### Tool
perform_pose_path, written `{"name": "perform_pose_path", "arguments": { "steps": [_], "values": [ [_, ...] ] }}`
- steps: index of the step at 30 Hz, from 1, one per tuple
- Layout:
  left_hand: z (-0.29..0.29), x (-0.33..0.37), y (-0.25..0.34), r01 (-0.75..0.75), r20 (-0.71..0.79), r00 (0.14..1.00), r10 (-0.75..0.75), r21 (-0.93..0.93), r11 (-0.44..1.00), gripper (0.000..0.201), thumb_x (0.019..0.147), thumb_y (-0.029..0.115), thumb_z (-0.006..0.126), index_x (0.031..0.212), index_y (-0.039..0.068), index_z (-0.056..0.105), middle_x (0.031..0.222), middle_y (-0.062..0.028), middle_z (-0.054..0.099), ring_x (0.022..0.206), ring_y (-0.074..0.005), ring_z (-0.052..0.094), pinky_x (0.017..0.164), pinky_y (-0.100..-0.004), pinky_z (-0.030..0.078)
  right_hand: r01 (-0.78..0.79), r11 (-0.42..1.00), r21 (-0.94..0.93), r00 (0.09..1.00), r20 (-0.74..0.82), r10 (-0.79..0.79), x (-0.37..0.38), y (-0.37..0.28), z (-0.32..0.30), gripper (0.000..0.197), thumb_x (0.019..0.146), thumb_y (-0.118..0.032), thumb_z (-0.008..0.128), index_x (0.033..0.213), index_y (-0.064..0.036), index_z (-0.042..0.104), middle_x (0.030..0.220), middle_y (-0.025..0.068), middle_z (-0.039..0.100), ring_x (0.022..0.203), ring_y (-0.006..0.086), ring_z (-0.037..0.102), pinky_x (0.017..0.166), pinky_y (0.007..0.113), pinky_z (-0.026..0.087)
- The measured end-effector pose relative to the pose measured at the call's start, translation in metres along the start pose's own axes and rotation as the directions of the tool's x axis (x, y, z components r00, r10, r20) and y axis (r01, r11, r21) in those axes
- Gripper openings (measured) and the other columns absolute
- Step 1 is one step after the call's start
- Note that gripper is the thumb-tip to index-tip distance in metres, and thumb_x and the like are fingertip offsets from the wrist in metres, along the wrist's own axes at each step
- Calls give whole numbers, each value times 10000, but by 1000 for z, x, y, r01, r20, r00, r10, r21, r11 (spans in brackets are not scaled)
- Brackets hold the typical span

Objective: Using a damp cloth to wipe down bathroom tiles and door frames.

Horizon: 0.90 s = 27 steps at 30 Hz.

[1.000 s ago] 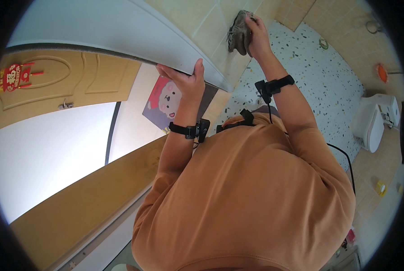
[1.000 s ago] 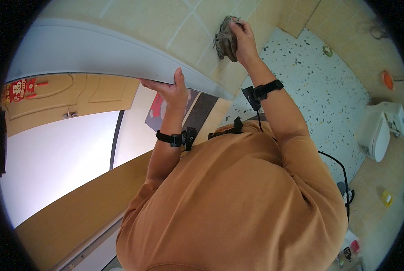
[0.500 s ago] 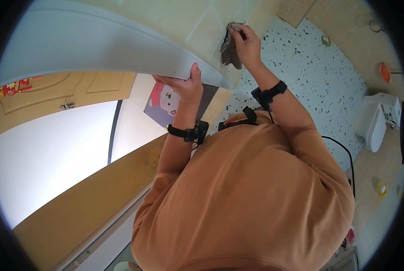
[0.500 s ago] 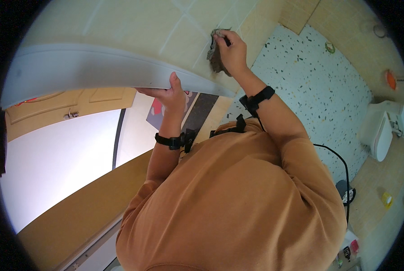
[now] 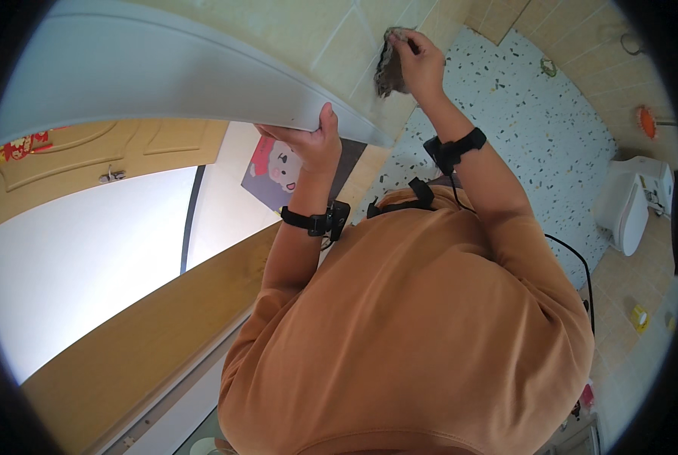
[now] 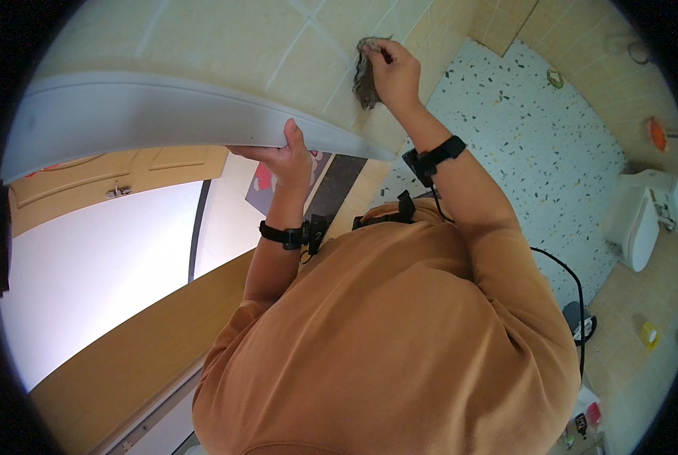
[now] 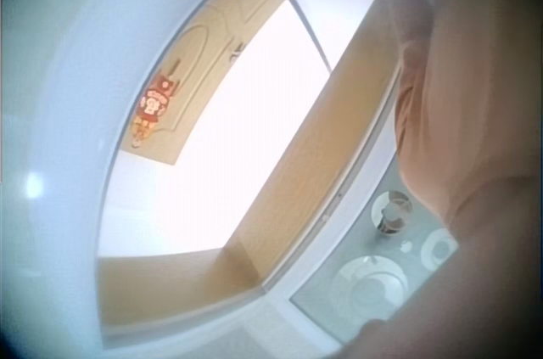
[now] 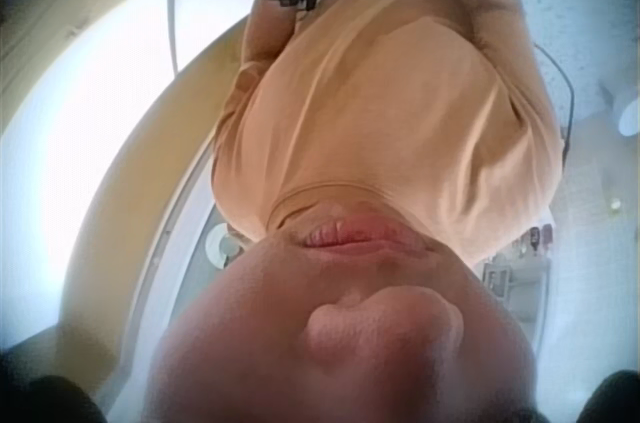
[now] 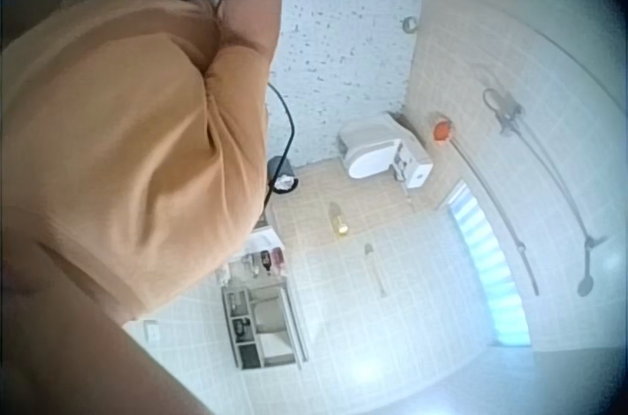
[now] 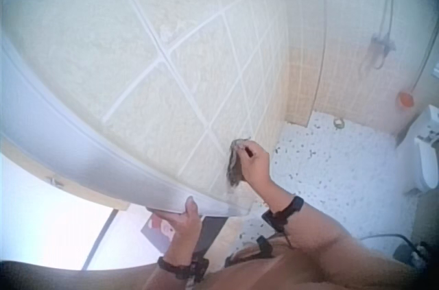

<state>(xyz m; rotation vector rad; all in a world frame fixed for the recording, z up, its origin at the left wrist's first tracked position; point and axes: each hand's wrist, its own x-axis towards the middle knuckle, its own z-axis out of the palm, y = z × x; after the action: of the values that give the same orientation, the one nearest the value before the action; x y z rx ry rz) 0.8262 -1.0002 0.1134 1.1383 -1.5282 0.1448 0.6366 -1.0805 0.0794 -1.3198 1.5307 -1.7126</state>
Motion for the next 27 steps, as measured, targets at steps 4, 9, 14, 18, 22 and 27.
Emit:
{"name": "perform_pose_path", "arguments": {
  "steps": [4,9,14,18,22,27],
  "values": [
    [3,0,4,46,1,999,-46,-85,995,983,744,245,685,1403,-8,1,1401,-257,157,1240,-425,192,1011,-574,108,-24,998,63,998,-56,28,17,7,1,217,812,-150,684,951,15,663,780,78,676,707,85,587,662,234,470],
    [4,-4,0,22,-32,999,-23,-40,999,980,748,249,681,1402,-1,-6,1387,-253,151,1225,-417,190,1009,-570,112,19,997,77,999,-44,-16,-14,1,6,153,812,-106,645,911,9,670,809,132,676,714,180,645,667,267,495],
    [0,3,8,25,34,999,-23,-54,998,995,752,269,678,1405,-5,-21,1400,-265,132,1238,-421,175,1007,-574,107,-2,998,60,999,-35,4,9,4,-1,154,808,-93,640,907,24,661,817,142,673,724,185,646,671,268,495],
    [2,-1,5,54,11,999,-53,-60,997,980,756,274,673,1402,-7,-8,1394,-261,141,1238,-419,175,1004,-568,114,31,999,-34,998,-59,-33,5,5,0,155,800,-88,644,900,31,657,819,148,671,721,182,645,667,271,494],
    [3,-3,3,55,-18,998,-56,-37,998,979,756,275,671,1397,-10,-12,1372,-250,150,1225,-406,179,1001,-551,125,55,998,5,998,-29,-54,-9,3,2,155,799,-99,650,896,22,661,828,154,671,718,199,645,669,279,495],
    [1,-1,8,90,50,995,-87,-61,994,990,758,270,668,1397,-27,-27,1395,-268,134,1242,-420,173,1006,-566,109,-28,999,37,998,-57,30,14,7,-1,176,802,-119,671,921,10,660,796,109,674,704,130,622,678,252,486]
  ]
}}
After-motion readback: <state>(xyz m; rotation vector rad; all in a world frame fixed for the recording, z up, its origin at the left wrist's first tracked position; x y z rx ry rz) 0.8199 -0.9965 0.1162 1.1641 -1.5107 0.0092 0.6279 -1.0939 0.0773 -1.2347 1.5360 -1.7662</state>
